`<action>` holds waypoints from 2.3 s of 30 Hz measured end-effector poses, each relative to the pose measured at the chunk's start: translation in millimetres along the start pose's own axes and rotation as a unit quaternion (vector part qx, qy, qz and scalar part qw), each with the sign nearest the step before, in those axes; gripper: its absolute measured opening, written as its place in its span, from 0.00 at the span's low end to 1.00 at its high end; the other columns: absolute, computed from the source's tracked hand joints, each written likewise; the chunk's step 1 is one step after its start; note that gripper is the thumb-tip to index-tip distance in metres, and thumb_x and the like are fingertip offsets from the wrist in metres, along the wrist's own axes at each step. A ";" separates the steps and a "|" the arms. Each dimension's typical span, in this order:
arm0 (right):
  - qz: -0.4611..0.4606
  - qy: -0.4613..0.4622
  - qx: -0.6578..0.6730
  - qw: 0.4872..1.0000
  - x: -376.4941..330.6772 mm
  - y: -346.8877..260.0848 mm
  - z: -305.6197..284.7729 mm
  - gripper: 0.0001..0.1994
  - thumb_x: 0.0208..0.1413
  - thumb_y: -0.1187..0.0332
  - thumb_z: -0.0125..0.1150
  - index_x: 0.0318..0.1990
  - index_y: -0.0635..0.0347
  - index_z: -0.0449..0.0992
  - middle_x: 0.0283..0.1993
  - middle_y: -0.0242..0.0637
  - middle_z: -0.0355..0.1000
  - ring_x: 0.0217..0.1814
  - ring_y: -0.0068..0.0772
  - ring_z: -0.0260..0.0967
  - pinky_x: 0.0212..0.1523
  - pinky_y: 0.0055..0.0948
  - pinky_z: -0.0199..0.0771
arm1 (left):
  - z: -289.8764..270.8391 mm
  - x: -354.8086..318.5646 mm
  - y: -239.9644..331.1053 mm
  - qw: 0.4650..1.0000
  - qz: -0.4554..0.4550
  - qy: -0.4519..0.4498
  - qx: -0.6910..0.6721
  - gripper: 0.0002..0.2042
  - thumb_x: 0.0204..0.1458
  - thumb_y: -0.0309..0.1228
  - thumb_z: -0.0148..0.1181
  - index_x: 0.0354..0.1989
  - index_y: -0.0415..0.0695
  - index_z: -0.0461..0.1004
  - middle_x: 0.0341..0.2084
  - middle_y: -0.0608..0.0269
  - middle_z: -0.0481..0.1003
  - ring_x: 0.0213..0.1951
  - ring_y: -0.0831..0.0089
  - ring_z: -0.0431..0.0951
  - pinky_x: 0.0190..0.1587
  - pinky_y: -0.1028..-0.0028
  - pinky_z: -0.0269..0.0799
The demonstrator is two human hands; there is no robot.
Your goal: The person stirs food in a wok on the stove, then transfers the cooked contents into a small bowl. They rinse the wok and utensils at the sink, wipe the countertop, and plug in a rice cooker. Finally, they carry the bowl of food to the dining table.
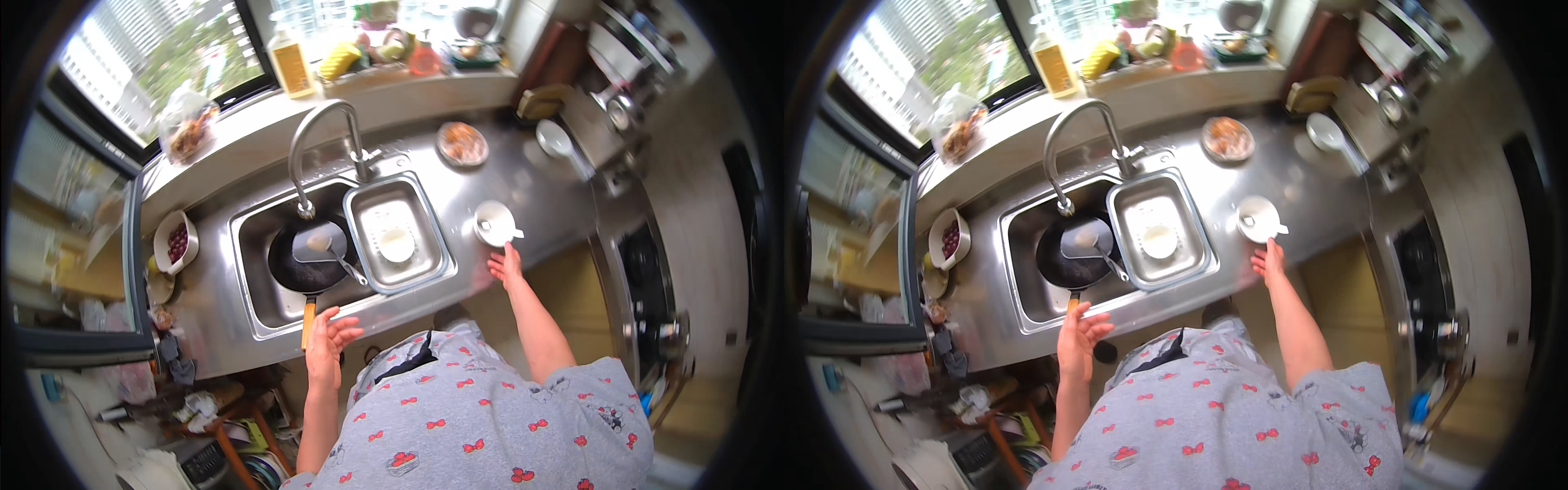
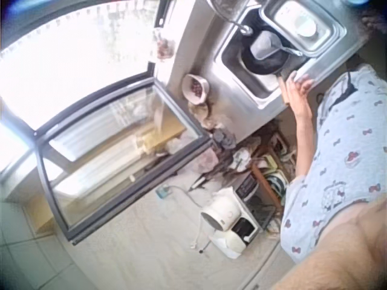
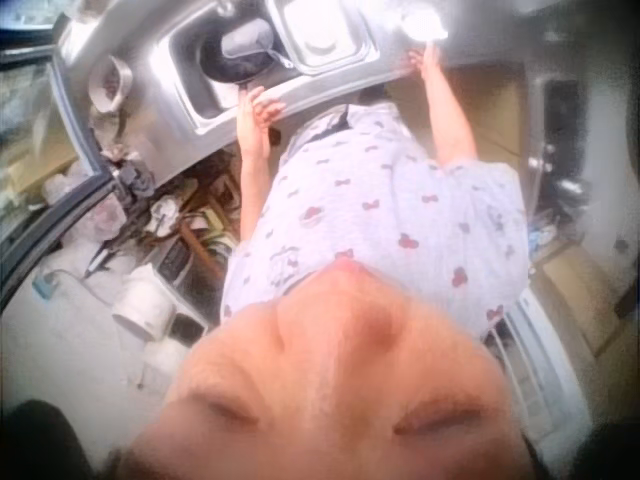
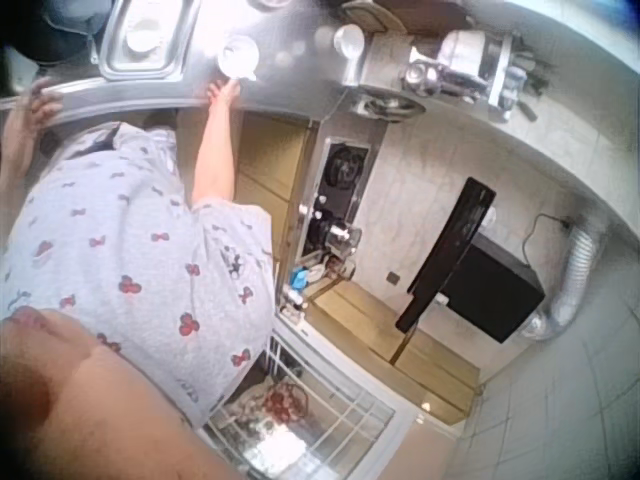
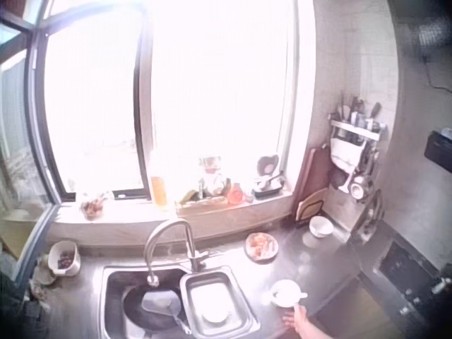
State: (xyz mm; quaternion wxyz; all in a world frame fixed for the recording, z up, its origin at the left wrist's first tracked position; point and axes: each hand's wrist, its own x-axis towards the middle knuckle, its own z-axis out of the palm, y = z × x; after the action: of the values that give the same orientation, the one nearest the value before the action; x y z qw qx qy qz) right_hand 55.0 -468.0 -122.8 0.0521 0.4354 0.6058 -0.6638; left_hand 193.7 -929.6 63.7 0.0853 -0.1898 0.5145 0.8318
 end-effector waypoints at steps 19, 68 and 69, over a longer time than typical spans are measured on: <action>0.206 -0.341 -0.204 0.894 49.3 -164.8 77.6 0.25 0.65 0.47 0.45 0.48 0.63 0.74 0.32 0.43 0.78 0.22 0.28 0.75 0.16 0.21 0.72 | 137.9 32.6 -8.2 0.986 0.029 0.123 -0.113 0.21 0.70 0.43 0.34 0.58 0.39 0.63 0.44 0.50 0.76 0.45 0.65 0.78 0.53 0.67 0.70; -0.137 -0.795 -0.261 0.531 -620.3 139.6 563.4 0.17 0.69 0.54 0.44 0.41 0.56 0.73 0.26 0.30 0.71 0.26 0.18 0.67 0.25 0.17 0.60 | -399.8 -378.3 104.5 0.658 0.344 0.644 -0.185 0.40 0.58 0.37 0.52 0.75 0.55 0.35 0.67 0.50 0.55 0.64 0.63 0.63 0.61 0.64 0.64; -0.147 -0.798 -0.257 0.525 -629.7 142.1 564.9 0.17 0.69 0.54 0.44 0.41 0.56 0.73 0.27 0.30 0.71 0.26 0.18 0.67 0.25 0.17 0.60 | -408.3 -381.5 105.8 0.665 0.344 0.637 -0.182 0.41 0.58 0.37 0.52 0.75 0.57 0.33 0.66 0.52 0.56 0.63 0.64 0.63 0.60 0.64 0.65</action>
State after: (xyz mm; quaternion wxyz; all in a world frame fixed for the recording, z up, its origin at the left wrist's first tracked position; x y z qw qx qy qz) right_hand 236.3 -1273.7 109.2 0.5251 -0.4030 0.5114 -0.5481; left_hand 599.6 -1320.1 142.0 -0.5924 -0.4947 0.3106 0.5549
